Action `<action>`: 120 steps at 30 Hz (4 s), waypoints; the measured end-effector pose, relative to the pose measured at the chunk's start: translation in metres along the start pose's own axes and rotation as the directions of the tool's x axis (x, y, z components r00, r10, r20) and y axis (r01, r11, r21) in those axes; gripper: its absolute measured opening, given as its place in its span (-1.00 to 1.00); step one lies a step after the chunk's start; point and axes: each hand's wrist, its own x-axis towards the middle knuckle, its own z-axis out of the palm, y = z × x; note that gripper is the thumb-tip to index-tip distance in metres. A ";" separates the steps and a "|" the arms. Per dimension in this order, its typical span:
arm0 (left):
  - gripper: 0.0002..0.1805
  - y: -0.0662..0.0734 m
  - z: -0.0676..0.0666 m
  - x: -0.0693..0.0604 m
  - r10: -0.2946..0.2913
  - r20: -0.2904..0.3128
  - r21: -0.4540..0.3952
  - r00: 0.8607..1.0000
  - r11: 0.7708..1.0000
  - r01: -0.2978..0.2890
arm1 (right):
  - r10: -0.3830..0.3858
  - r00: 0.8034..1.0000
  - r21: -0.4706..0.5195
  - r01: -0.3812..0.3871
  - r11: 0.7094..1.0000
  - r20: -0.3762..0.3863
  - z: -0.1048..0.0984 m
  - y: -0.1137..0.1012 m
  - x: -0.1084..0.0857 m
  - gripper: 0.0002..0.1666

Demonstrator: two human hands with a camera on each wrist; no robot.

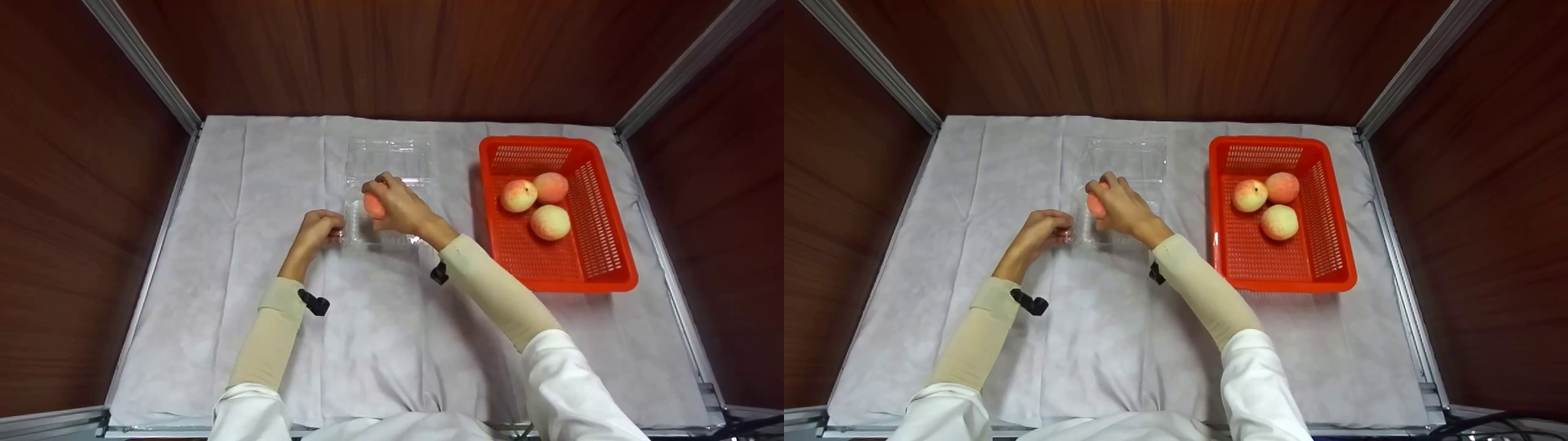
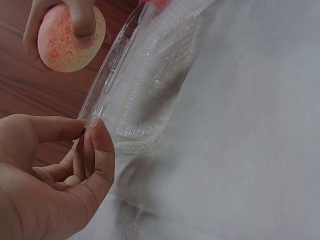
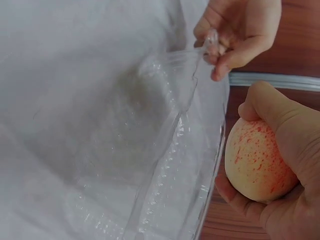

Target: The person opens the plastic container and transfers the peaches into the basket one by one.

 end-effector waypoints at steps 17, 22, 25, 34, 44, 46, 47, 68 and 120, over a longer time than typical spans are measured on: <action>-0.69 -0.001 0.000 0.000 -0.004 0.001 0.007 1.000 1.000 0.004 | 0.010 1.000 -0.028 -0.011 1.000 -0.022 -0.018 0.001 -0.007 -0.17; -0.71 -0.001 -0.001 0.000 -0.011 0.004 0.003 1.000 1.000 0.011 | 0.002 1.000 -0.023 -0.003 1.000 -0.026 -0.020 0.002 -0.008 -0.16; -0.69 -0.001 -0.001 0.000 -0.012 0.004 0.004 1.000 1.000 0.012 | -0.004 1.000 -0.027 0.003 1.000 -0.031 -0.023 0.004 -0.009 -0.15; -0.74 0.000 0.000 -0.001 0.004 -0.009 0.011 1.000 1.000 -0.004 | -0.024 0.999 -0.062 0.021 0.998 -0.046 -0.030 0.005 -0.013 -0.18; -0.73 0.000 0.000 -0.001 0.003 -0.010 0.026 1.000 1.000 -0.003 | -0.028 0.998 -0.062 0.025 0.998 -0.053 -0.040 0.007 -0.019 -0.23; -0.70 0.001 -0.001 -0.001 0.002 -0.005 0.029 1.000 1.000 -0.002 | -0.026 0.998 -0.065 0.023 0.998 -0.052 -0.042 0.008 -0.020 -0.22; -0.70 0.001 -0.001 -0.001 0.001 -0.003 0.031 1.000 1.000 -0.001 | -0.024 0.998 -0.068 0.020 0.997 -0.051 -0.043 0.008 -0.021 -0.21; -0.71 0.000 -0.001 0.000 -0.003 0.003 0.031 1.000 1.000 0.003 | 0.011 0.995 -0.061 -0.017 0.998 -0.100 -0.065 0.028 -0.036 -0.24; -0.69 0.002 0.000 0.001 -0.017 0.002 0.022 1.000 1.000 0.017 | 0.120 0.976 -0.057 -0.132 0.990 -0.180 -0.115 0.074 -0.057 -0.19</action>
